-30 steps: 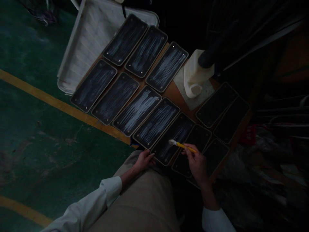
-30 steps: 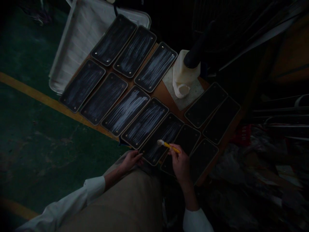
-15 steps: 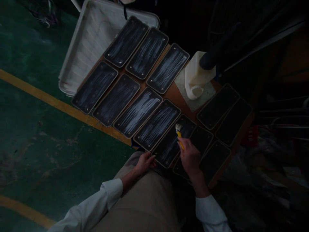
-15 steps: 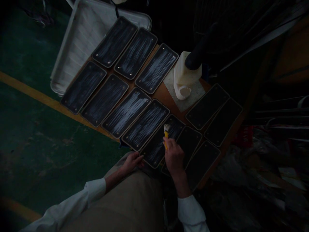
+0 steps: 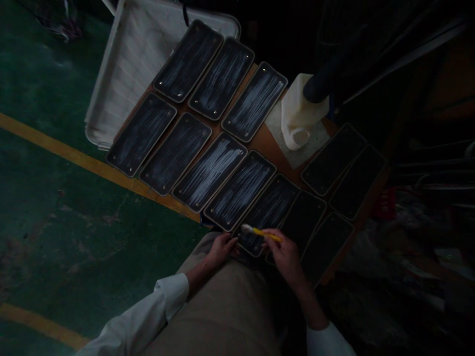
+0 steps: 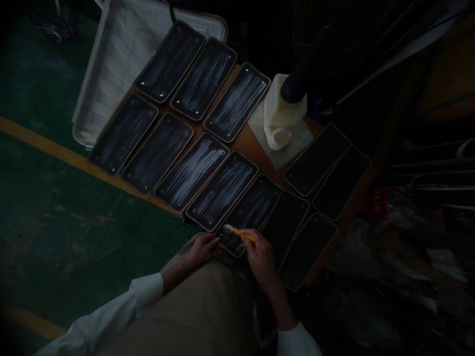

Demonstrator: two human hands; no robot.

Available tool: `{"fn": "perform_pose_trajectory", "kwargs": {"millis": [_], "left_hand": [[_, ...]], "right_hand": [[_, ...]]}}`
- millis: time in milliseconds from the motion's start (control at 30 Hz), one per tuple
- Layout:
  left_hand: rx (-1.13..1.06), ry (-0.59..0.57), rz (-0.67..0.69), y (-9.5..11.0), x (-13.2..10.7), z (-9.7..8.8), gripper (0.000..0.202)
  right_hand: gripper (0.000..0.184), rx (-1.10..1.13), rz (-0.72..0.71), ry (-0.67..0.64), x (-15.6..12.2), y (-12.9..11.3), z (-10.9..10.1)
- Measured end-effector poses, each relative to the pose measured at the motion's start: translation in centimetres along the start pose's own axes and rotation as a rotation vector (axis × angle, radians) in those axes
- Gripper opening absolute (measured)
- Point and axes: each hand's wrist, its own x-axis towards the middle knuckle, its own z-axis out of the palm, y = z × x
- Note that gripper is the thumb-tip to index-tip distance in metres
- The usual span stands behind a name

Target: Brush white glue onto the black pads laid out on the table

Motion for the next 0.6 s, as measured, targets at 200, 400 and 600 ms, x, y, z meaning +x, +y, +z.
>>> {"fn": "perform_pose_trajectory", "kwargs": {"millis": [200, 400, 600], "left_hand": [[0.114, -0.016, 0.042, -0.3, 0.1, 0.0, 0.028], [0.096, -0.07, 0.094, 0.2, -0.5, 0.3, 0.038], [0.009, -0.115, 0.02, 0.5, -1.9, 1.1, 0.041]], "right_hand": [[0.027, -0.171, -0.283, 0.429, 6.2, 0.7, -4.8], [0.027, -0.61, -0.329, 0.305, 3.4, 1.3, -2.6], [0.024, -0.47, -0.246, 0.051, -6.6, 1.1, 1.3]]}}
